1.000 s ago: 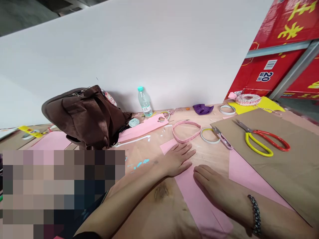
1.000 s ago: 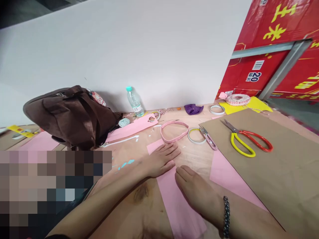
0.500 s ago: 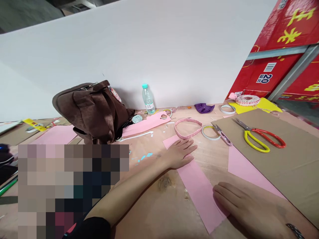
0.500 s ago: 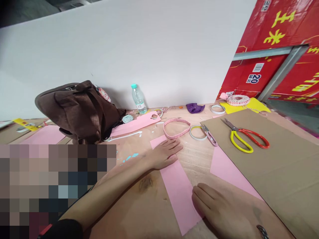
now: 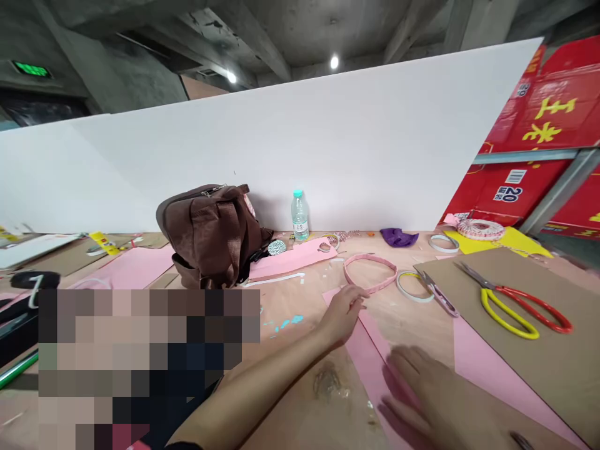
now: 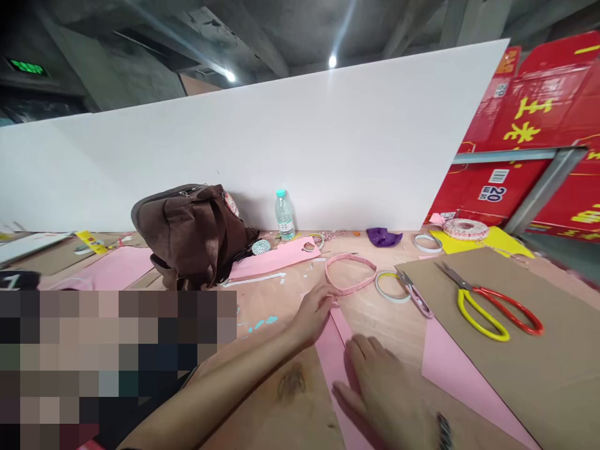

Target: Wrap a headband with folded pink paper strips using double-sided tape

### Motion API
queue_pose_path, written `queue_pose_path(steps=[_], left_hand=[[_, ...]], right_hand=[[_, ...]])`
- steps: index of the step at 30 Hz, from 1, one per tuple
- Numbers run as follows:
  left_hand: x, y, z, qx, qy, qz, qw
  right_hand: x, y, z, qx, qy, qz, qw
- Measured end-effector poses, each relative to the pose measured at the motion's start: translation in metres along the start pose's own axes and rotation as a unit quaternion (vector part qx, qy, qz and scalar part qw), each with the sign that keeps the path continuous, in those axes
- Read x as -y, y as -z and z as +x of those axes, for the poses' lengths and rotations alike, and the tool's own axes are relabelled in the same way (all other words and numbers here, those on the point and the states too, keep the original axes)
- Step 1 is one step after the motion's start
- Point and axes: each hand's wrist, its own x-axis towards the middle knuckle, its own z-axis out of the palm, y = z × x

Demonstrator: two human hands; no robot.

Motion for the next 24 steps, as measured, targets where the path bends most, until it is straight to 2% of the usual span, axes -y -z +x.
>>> queue_pose_path(steps=[4, 8, 12, 16, 21, 24], left_hand=[[0.001, 0.007, -0.001, -0.087, 0.052, -0.045, 0.994], [0.004, 0.016, 0.001, -0.14, 0.092, -0.06, 0.984], [0.01, 0.024, 0.002, -0.172, 0.133, -0.066, 0.974], [0.01, 0.03, 0.006, -0.174, 0.164, -0.078, 0.968], [0.008, 0.04, 0.016, -0.138, 0.233, -0.133, 0.953], [0.005, 0.05, 0.021, -0.091, 0.268, -0.189, 0.94]], right_hand=[[0.02, -0.018, 0.072, 0.075, -0.084, -0.027, 0.993], [0.015, -0.032, 0.11, 0.136, -0.166, -0.028, 0.976], [-0.005, -0.026, 0.116, 0.164, -0.193, 0.039, 0.967], [-0.029, -0.016, 0.117, 0.153, -0.182, 0.171, 0.956], [-0.043, -0.01, 0.121, 0.082, -0.187, 0.339, 0.919], [-0.043, -0.005, 0.122, 0.059, -0.201, 0.407, 0.889]])
